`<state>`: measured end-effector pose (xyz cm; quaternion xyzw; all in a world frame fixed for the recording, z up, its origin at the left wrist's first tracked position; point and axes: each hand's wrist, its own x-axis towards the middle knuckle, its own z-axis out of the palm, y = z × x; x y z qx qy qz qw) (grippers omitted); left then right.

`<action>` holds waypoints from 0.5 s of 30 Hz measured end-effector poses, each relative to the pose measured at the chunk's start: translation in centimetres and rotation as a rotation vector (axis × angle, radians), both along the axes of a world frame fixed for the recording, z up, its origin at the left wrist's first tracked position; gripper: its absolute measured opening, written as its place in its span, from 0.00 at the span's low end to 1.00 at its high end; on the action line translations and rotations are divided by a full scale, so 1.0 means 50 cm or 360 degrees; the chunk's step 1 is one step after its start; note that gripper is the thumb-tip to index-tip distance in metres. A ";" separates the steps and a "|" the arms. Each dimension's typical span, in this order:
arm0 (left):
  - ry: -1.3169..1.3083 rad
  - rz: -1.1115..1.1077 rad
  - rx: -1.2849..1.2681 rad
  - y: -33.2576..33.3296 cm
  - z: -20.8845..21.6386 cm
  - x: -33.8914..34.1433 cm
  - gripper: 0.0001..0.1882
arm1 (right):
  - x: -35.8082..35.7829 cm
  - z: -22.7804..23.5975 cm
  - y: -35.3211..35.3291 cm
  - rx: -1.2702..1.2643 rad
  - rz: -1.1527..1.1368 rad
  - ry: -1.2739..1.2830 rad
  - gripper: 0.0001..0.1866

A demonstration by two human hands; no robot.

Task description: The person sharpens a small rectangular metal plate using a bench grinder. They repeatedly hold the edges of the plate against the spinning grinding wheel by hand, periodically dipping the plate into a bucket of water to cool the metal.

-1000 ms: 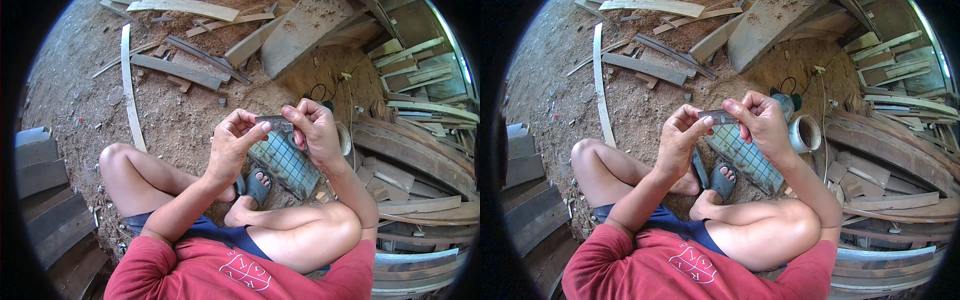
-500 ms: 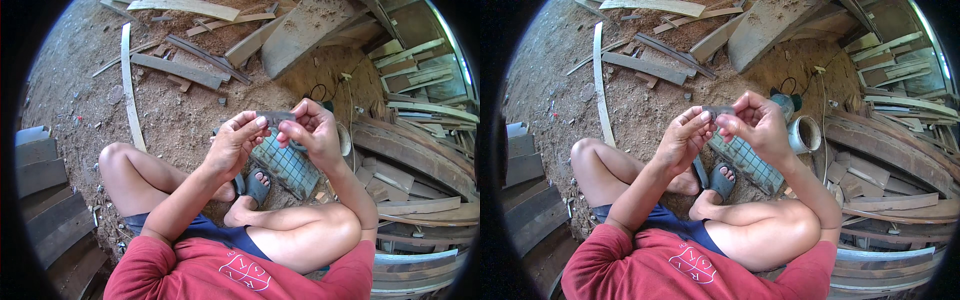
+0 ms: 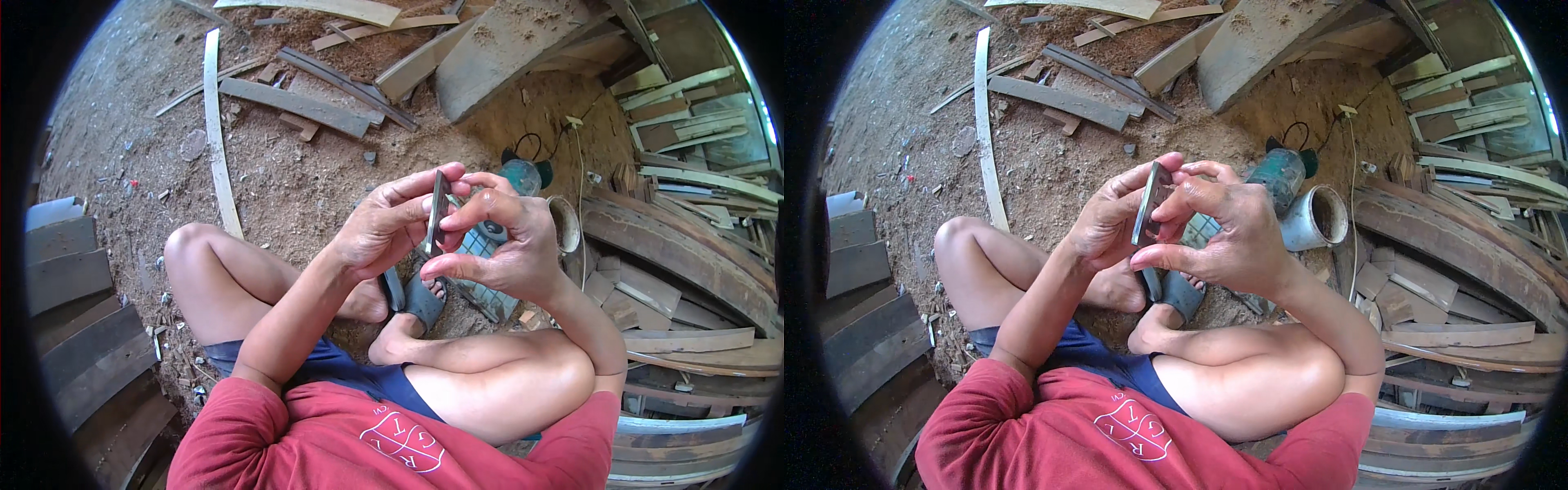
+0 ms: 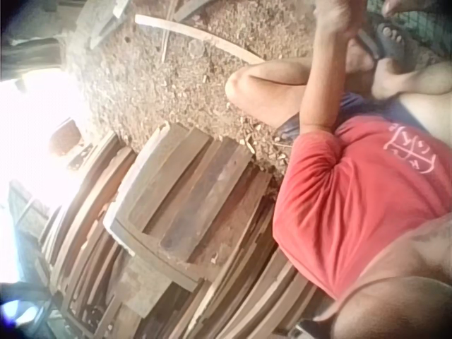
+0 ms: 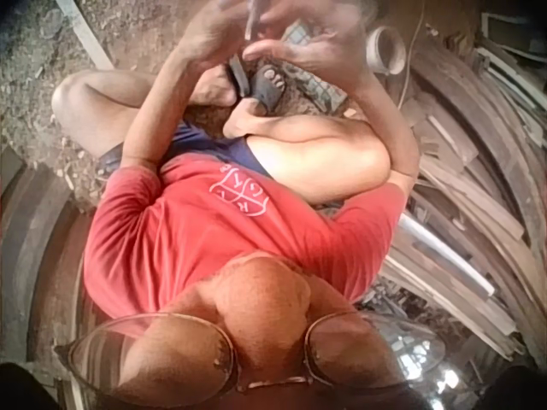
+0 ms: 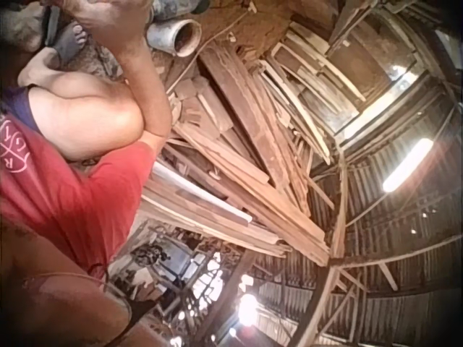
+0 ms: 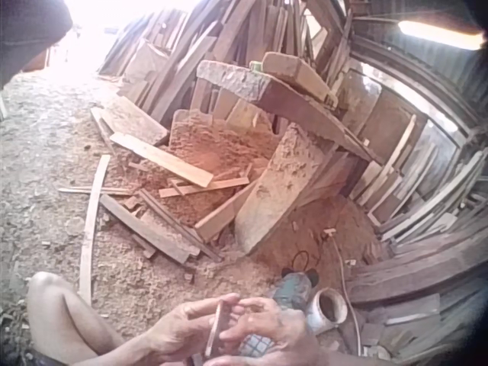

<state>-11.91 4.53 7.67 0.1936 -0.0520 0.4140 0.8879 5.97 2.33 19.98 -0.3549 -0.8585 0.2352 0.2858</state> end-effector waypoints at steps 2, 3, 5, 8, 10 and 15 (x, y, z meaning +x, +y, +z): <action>0.0009 0.0007 0.0007 -0.001 0.000 0.001 0.31 | -0.001 -0.005 0.000 0.0036 -0.0005 -0.0037 0.21; 0.0016 0.0012 0.0017 -0.001 0.000 0.003 0.32 | -0.002 -0.012 0.001 0.0091 0.0010 0.0066 0.21; 0.0004 0.0018 0.0022 -0.003 0.004 0.004 0.32 | -0.003 -0.012 0.000 0.0144 0.0020 0.0168 0.21; 0.0005 0.0025 0.0038 -0.003 0.006 -0.003 0.33 | -0.009 -0.001 -0.004 0.0192 0.0055 -0.0047 0.21; 0.0000 0.0010 0.0046 -0.003 0.008 0.000 0.33 | -0.007 -0.009 -0.006 0.0222 0.0014 0.0032 0.21; 0.0005 0.0049 0.0132 -0.004 0.005 0.002 0.32 | -0.008 -0.014 -0.003 0.0287 0.0041 0.0091 0.22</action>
